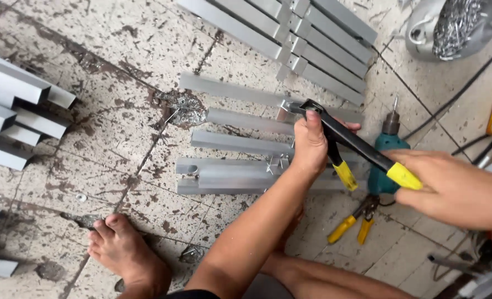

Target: The person assembles a metal frame by inserting nails into pre-drilled holes on metal bars and securing them with a manual crimping tool. The person works on the floor, arranging the bars and using the tool to fasten the components together.

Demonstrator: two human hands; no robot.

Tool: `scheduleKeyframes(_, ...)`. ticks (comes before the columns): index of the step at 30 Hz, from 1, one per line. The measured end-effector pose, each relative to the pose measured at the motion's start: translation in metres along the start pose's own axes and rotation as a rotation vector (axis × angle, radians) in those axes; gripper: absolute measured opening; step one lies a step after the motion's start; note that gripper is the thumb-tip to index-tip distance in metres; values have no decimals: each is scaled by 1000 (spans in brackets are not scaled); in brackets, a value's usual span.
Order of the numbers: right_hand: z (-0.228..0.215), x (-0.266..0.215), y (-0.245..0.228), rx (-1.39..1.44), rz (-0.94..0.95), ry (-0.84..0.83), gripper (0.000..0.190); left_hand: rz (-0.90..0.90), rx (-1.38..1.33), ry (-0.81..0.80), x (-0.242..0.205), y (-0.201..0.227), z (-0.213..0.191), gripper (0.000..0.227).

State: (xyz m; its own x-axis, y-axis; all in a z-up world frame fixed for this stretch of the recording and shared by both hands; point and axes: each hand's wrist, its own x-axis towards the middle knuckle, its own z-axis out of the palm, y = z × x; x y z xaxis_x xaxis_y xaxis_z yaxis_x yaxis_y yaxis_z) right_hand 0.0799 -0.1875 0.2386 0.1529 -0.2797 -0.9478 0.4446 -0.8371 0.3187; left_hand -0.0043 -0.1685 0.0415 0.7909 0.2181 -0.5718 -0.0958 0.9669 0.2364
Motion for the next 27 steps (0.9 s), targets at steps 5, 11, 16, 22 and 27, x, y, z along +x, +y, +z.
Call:
scheduleKeyframes(5,61,89,14,488,-146,177,67,-14,-103,79,4,1,13,74)
scheduleKeyframes(11,61,106,2,625,-415,632,33,14,-82,1,6,1,8,71)
scheduleKeyframes(16,3,4,26,-9,-63,84,66,4,182,-69,-2,9,0,83)
scheduleKeyframes(22,79,93,-1,631,-352,565,30,-1,-117,76,12,-26,-12,78)
scheduleKeyframes(27,108,166,9,637,-343,724,35,28,-94,73,15,-26,-13,80)
